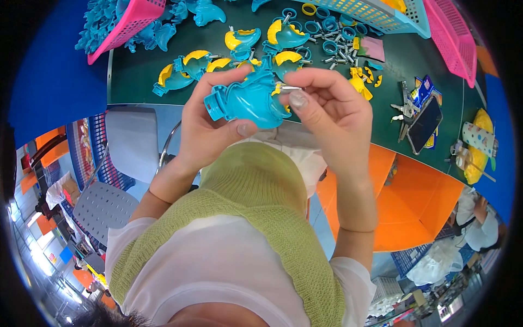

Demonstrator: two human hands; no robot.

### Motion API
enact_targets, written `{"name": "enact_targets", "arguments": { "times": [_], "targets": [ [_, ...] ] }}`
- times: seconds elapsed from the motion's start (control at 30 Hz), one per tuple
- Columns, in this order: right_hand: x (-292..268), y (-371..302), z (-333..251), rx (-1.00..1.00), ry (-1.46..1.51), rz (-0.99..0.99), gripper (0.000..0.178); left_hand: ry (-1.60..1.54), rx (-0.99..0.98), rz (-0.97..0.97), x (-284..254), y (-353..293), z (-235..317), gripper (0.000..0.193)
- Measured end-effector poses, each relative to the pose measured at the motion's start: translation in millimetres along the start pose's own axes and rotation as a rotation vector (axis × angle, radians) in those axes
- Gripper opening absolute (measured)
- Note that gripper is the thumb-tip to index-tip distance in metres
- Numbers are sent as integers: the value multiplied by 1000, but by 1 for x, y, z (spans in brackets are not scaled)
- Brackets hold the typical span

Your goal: Assembling plastic toy components into complete units at a factory workbench.

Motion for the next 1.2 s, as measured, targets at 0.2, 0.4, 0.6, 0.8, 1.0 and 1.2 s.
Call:
{"name": "enact_targets", "arguments": {
  "times": [0.2,0.4,0.6,0.8,1.0,1.2],
  "targets": [
    [1,0,3,-21,-97,45,16,125,27,-35,1,-3,7,56],
    [4,0,1,-60,-159,21,13,131,42,-58,4,-4,11,55],
    [6,0,8,-17,-232,-40,12,16,-22,-40,2,-3,5,47],
    [21,-3,12,11,-285,-114,10,-6,-101,146,-6,1,-9,30],
    [25,-5,28,107,-6,-83,7,123,-2,236,-13,-1,-4,23],
    [25,-6,23,-14,-182,-24,9,-4,-147,248,-22,3,-19,20]
  ]
}}
Point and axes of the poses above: each hand's wrist, its own y-axis towards the middle knuckle, its own x-axis out of the palm, z = x × y, the point moved 10 cm from there along y, towards the middle knuckle, and after that the axes turned 3 degrees about -z, right-handed, at the moved point
